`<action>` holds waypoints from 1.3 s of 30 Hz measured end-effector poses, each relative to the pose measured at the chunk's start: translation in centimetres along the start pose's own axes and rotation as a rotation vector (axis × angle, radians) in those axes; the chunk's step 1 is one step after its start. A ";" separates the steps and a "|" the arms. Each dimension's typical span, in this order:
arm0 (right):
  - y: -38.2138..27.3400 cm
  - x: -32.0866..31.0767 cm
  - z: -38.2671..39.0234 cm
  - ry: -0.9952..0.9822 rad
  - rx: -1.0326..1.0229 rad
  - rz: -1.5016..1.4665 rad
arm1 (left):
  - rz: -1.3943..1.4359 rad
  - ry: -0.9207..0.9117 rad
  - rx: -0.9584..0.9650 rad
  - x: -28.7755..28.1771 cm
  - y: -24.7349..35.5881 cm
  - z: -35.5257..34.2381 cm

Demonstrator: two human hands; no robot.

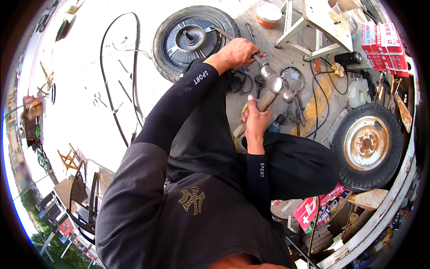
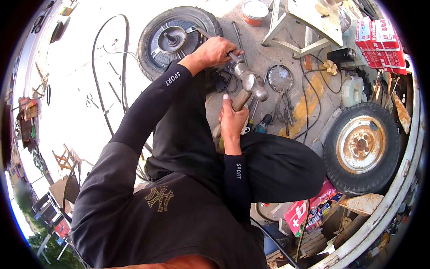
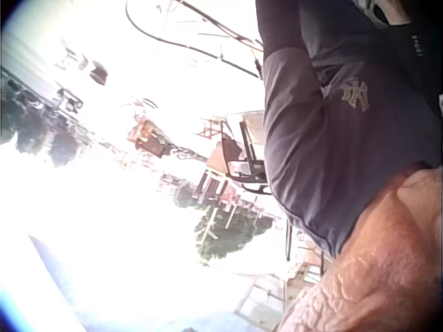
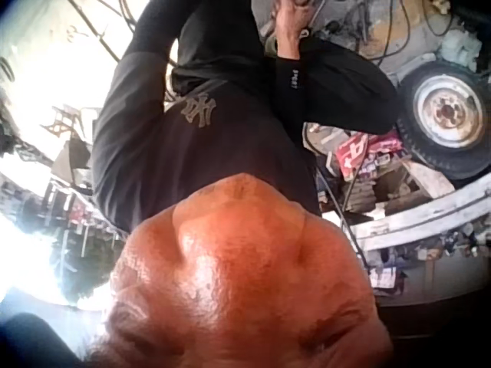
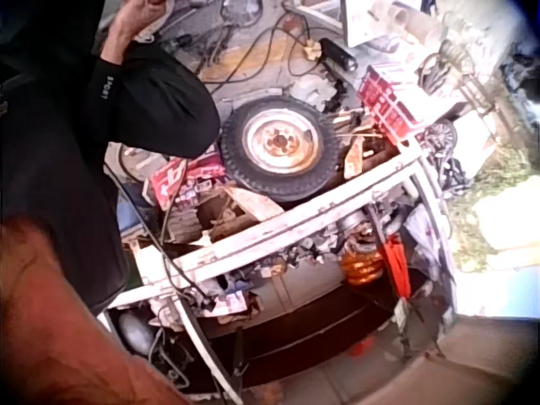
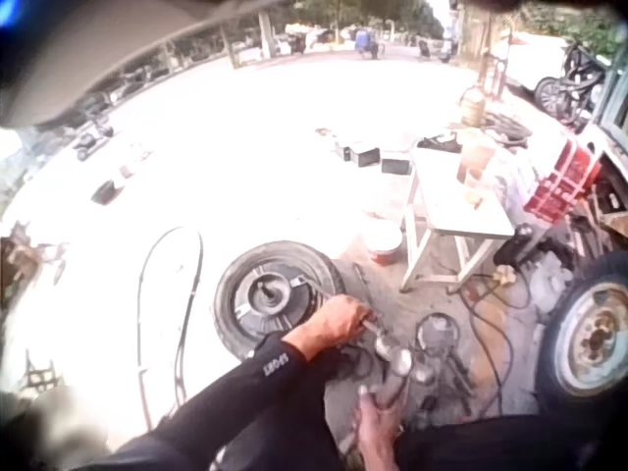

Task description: The person sits on the ground and uses a power drill to remove a metal band from a tire. They then use a hammer and a metal rod to tap and adjust the tire's rim and inner components.

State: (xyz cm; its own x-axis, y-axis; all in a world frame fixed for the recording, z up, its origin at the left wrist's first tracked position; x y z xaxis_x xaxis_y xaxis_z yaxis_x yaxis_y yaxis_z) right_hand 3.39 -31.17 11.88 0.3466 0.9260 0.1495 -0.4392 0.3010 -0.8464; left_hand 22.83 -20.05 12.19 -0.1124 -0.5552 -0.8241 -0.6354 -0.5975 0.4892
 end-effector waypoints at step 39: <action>-2.2 -1.7 -0.6 0.124 -0.182 -0.348 | -0.010 0.055 -0.102 0.3 -1.3 0.8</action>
State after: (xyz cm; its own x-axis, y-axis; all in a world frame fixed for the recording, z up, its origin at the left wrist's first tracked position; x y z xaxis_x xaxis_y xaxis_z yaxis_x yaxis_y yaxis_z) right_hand 4.30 -33.61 13.18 0.5508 0.7383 0.3893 -0.1279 0.5356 -0.8347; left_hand 22.98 -18.97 11.10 -0.0622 -0.5783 -0.8135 -0.5552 -0.6572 0.5097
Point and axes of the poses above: each hand's wrist, its own z-axis away from the middle knuckle, its own x-axis out of the palm, y = z × x, the point moved 5 cm from there along -z, towards the middle knuckle, and after that the axes turned 1 degree about -z, right-handed, at the moved point
